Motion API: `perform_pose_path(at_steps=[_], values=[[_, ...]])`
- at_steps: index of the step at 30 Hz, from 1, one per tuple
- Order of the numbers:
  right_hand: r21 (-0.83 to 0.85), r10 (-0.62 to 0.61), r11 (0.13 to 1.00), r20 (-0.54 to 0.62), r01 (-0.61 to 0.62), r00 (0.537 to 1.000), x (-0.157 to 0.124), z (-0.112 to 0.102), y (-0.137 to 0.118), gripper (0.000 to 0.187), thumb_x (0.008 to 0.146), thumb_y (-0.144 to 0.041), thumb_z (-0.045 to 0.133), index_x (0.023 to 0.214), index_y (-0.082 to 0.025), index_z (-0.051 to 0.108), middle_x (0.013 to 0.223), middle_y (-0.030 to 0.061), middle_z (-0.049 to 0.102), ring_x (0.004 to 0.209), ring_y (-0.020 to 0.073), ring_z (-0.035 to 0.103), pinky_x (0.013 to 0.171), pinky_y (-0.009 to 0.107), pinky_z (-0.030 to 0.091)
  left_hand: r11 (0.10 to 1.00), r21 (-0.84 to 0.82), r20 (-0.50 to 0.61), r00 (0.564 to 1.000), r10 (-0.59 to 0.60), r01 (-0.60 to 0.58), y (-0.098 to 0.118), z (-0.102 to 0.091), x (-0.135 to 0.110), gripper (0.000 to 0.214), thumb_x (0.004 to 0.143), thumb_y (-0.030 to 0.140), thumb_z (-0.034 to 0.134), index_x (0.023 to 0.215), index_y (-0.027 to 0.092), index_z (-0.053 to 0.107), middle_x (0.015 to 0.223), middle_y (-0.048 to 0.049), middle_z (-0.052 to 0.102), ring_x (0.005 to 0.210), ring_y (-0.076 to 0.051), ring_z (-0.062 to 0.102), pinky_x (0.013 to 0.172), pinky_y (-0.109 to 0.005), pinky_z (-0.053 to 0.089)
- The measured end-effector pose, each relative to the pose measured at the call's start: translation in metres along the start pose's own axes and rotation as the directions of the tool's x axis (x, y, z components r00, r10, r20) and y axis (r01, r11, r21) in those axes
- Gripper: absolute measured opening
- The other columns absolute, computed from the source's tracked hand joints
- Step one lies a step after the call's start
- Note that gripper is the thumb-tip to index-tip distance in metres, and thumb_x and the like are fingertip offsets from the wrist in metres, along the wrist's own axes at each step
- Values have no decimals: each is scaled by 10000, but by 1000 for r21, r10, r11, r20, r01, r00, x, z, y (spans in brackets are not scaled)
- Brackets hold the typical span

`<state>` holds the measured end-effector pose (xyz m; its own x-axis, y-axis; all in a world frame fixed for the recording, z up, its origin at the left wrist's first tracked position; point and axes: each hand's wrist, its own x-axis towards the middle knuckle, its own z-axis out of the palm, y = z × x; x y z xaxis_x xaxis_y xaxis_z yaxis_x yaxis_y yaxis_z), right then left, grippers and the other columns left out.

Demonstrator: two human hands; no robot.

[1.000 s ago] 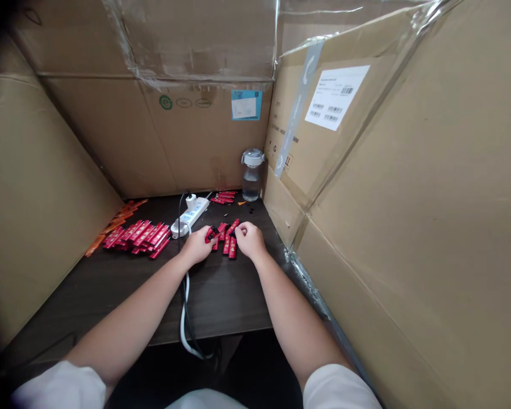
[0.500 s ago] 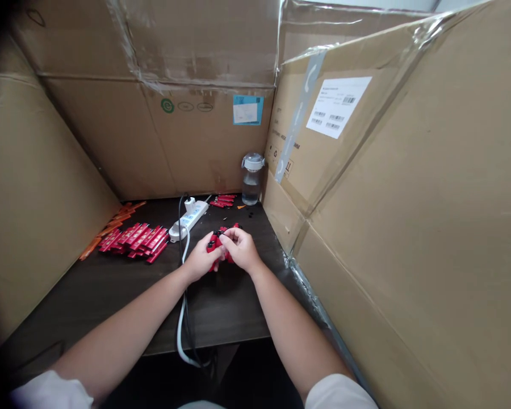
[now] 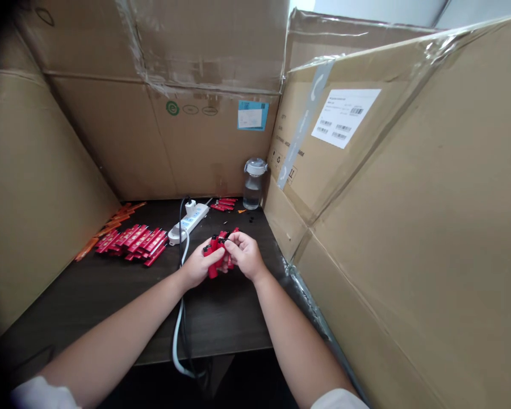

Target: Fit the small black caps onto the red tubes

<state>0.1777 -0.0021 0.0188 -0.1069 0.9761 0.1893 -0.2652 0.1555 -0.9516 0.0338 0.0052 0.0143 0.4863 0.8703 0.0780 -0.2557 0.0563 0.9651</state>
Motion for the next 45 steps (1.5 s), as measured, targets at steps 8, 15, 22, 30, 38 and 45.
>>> perform_pose_path(at_steps=[8, 15, 22, 30, 38, 45], values=[[2, 0, 1000, -5, 0, 1000, 1, -3, 0, 259, 751, -415, 649, 850, -194, 559, 478, -85, 406, 361, 47, 288, 353, 171, 260, 991, 107, -21, 997, 80, -77, 4, 0, -1, 303, 774, 411, 617, 920, 172, 500, 680, 6, 588, 553, -118, 553, 498, -238, 451], [-404, -274, 892, -130, 201, 953, 2, 1, 9, 138, 784, -312, 597, 826, -185, 628, 774, 27, 611, 675, 147, 563, 626, 259, 461, 599, 739, -45, 864, 502, -309, -3, -7, 0, 196, 818, 237, 549, 1009, 197, 564, 946, -42, 643, 879, -166, 605, 801, -291, 475], [-637, -303, 717, 82, 284, 949, -1, -5, 10, 156, 866, -223, 403, 823, -203, 551, 667, 0, 547, 601, 144, 508, 600, 255, 382, 482, 739, 117, 794, 597, -472, -11, -9, -1, 341, 809, 157, 530, 1144, 215, 562, 1095, -75, 637, 1026, -184, 597, 910, -315, 462], [-753, -265, 638, -19, 161, 964, 9, -10, 27, 255, 816, -210, 334, 573, -202, 412, 523, -4, 465, 517, 133, 435, 555, 245, 340, 587, 709, 78, 871, 485, -391, -15, -5, 3, 244, 776, 155, 545, 1004, 171, 629, 899, -62, 647, 853, -174, 603, 797, -291, 466], [-568, 279, 716, -298, -405, 913, 17, -2, 30, 336, 859, -289, 320, 572, -188, 462, 341, -42, 362, 287, 105, 323, 338, 222, 231, 753, 644, -1, 984, 177, -135, -20, -12, 16, 81, 720, 198, 550, 700, 128, 584, 625, 26, 554, 597, -107, 485, 582, -217, 384], [-470, 399, 706, -356, -531, 845, 23, -2, 30, 332, 871, -351, 354, 610, -182, 470, 288, -62, 307, 221, 96, 269, 267, 207, 191, 785, 616, -20, 995, 98, -65, -19, -10, 21, 96, 700, 216, 551, 660, 129, 558, 572, 37, 521, 552, -98, 466, 557, -213, 372]])
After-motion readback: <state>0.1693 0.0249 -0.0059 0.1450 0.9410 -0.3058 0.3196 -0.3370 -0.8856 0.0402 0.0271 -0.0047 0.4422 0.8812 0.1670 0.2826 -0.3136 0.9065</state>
